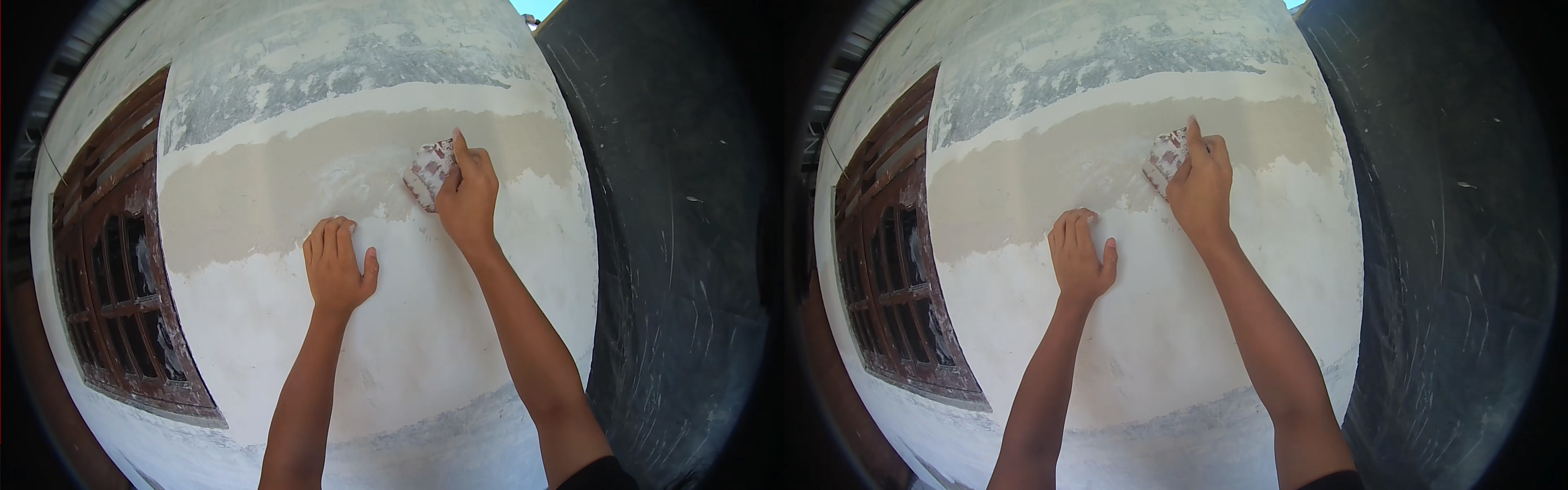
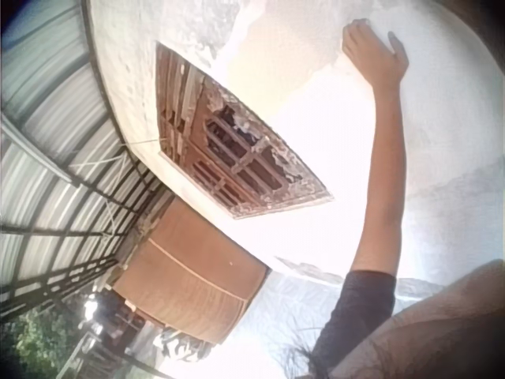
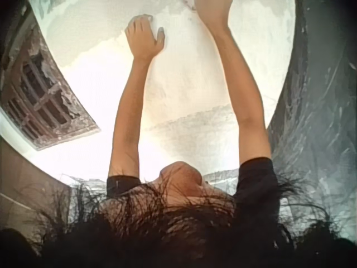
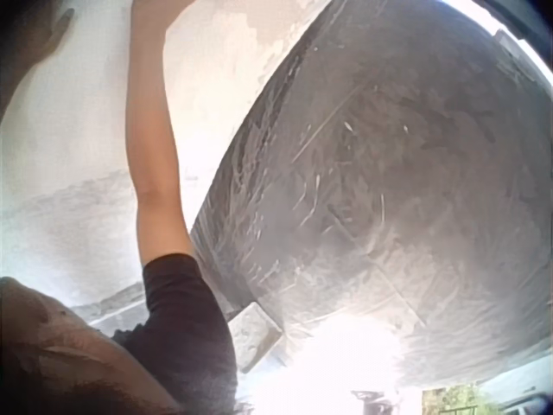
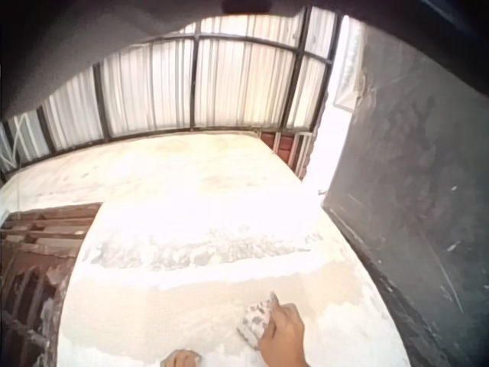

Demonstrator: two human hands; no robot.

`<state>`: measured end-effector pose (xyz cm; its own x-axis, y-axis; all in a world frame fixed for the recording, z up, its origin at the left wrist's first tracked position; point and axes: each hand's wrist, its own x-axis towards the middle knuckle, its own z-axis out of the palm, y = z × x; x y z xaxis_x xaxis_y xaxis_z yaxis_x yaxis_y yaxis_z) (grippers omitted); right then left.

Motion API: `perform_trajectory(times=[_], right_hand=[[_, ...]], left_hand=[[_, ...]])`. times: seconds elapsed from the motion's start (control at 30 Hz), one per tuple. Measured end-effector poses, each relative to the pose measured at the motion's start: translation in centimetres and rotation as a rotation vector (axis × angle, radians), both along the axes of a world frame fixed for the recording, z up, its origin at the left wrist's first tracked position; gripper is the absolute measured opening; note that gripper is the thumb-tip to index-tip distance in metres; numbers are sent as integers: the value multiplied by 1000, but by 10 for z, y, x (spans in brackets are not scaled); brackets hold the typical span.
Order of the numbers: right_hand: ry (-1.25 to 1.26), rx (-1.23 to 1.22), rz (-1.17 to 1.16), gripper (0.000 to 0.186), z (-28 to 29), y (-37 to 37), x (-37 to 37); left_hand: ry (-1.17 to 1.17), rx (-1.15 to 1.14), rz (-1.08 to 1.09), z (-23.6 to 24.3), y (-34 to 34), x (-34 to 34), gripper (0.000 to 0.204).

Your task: The person patches a hole in an exterior wall by applying filler material from a tray to the wall with a putty knife.

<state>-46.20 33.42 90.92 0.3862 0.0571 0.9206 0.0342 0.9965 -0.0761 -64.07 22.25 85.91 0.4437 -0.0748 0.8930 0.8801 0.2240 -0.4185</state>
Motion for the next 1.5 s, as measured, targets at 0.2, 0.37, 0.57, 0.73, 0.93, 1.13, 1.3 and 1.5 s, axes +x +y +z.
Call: perform_trajectory(times=[0.2, 0.37, 0.57, 0.73, 0.93, 1.13, 1.3, 1.5], right_hand=[[188, -132, -86, 51, 10, 23, -3], [-30, -32, 54, 51, 0, 10, -15], [89, -127, 7, 50, 4, 13, 3], [101, -233, 327, 48, 7, 9, 1], [-21, -240, 204, 51, -4, -8, -11], [149, -395, 658, 47, -22, 7, -5], [168, -509, 909, 35, -41, -9, -5], [90, -524, 907, 28, -53, 0, -14]], left_hand=[[4, 3, -8, 1, 2, 1, 41], [14, -2, -5, 1, 2, 1, 43], [0, -4, -5, 1, 0, 1, 43], [4, -13, -6, 0, 3, 1, 43], [1, -10, 0, 1, 1, 0, 42], [7, 5, -11, 0, 2, 2, 42], [0, 1, -8, 0, 2, 2, 42], [-13, -5, -9, 0, 3, 1, 41]])
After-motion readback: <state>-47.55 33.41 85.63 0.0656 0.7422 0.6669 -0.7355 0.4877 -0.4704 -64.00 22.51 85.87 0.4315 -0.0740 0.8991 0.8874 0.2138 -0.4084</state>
